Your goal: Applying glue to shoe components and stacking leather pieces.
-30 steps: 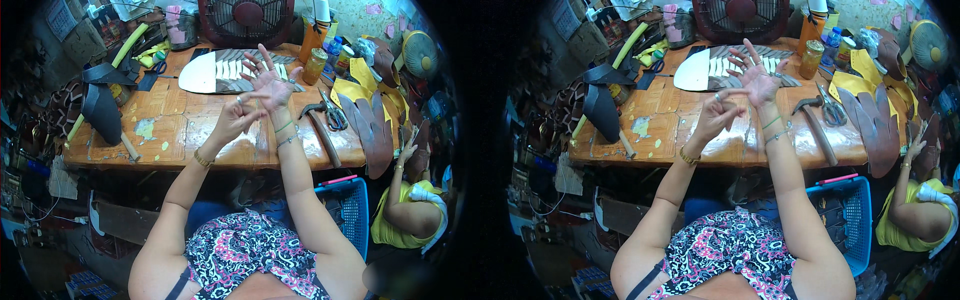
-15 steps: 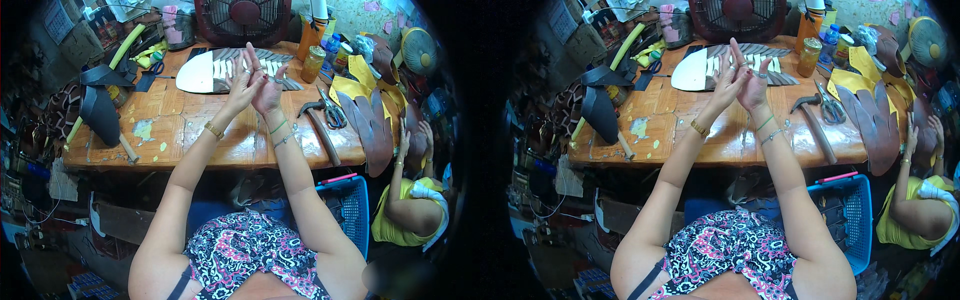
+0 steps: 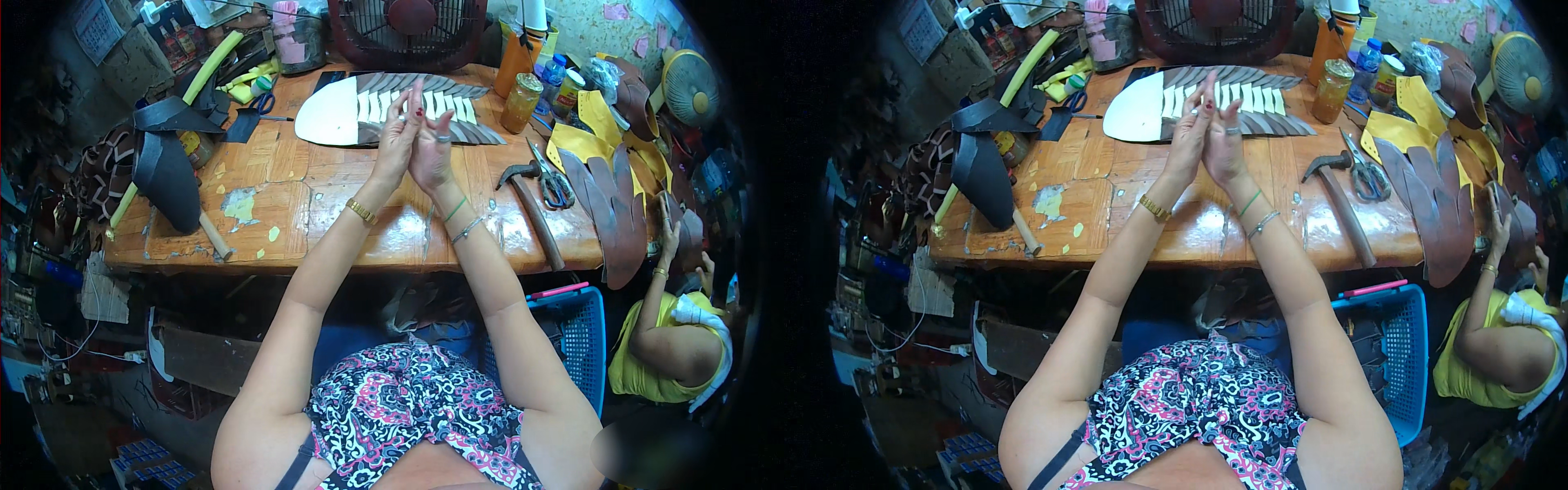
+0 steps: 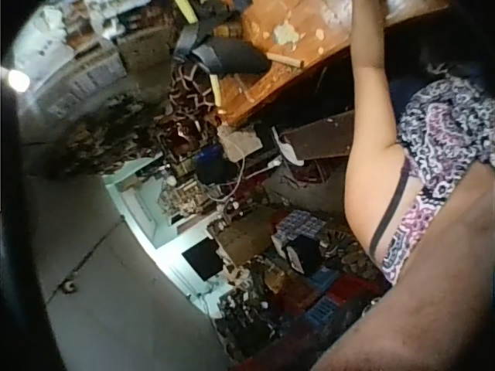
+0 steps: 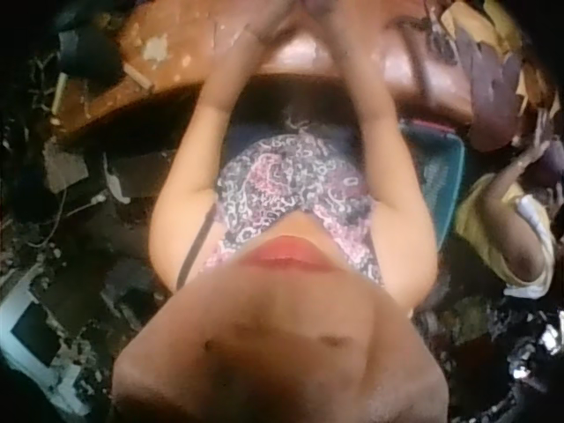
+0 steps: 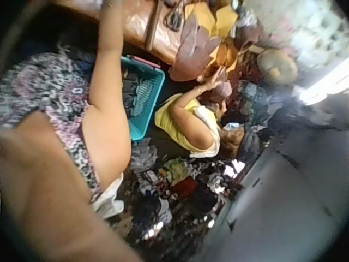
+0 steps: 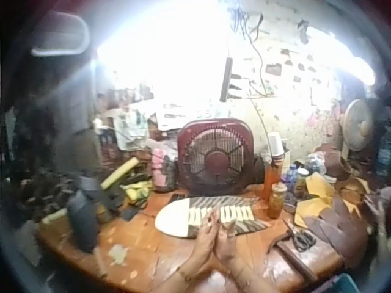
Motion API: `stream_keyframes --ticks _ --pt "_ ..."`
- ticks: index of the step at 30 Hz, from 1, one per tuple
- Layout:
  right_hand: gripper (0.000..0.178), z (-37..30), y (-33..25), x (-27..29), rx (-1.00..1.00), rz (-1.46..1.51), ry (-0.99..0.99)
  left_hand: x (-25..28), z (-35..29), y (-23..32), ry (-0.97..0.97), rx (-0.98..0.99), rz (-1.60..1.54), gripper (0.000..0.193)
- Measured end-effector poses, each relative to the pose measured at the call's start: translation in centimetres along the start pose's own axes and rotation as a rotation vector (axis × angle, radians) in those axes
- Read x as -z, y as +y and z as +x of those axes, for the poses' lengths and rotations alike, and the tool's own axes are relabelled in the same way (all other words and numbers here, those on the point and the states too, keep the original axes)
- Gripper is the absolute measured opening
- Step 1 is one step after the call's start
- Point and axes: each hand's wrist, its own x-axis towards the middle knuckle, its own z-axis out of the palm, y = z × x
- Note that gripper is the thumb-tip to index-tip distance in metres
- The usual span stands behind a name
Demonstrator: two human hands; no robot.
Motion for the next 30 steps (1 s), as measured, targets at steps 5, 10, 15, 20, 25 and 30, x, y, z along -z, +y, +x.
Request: stream_keyframes --ticks 5,10,15,20,25,30 --pt "0.117 0.0 -1.4 -0.6 0.024 0.093 0.038 1.7 0.4 0.0 -0.263 -0.019 0.203 0.038" --pt "0.121 0.1 -1.4 0.4 0.025 0.127 -0.002 2.7 0.5 2.4 -0.532 0.196 0.015 0.046" --pt "0.123 0.3 -1.0 0.5 0.037 0.082 0.037 1.7 0.3 0.3 -0.297 0.003 0.190 0.051" --pt "0.120 0.0 0.2 -0.1 0.024 0.003 0.084 2.3 0.6 -2.1 -0.006 -0.042 0.138 0.044" --pt "0.113 -0.7 1.6 -0.9 -0.045 -0.166 0.017 2.5 0.7 -2.9 0.223 -0.119 0.081 0.045" --pt "0.107 -0.1 0.3 -0.6 0.051 -0.012 0.092 2.3 0.9 -2.2 0.003 -0.141 0.191 0.033"
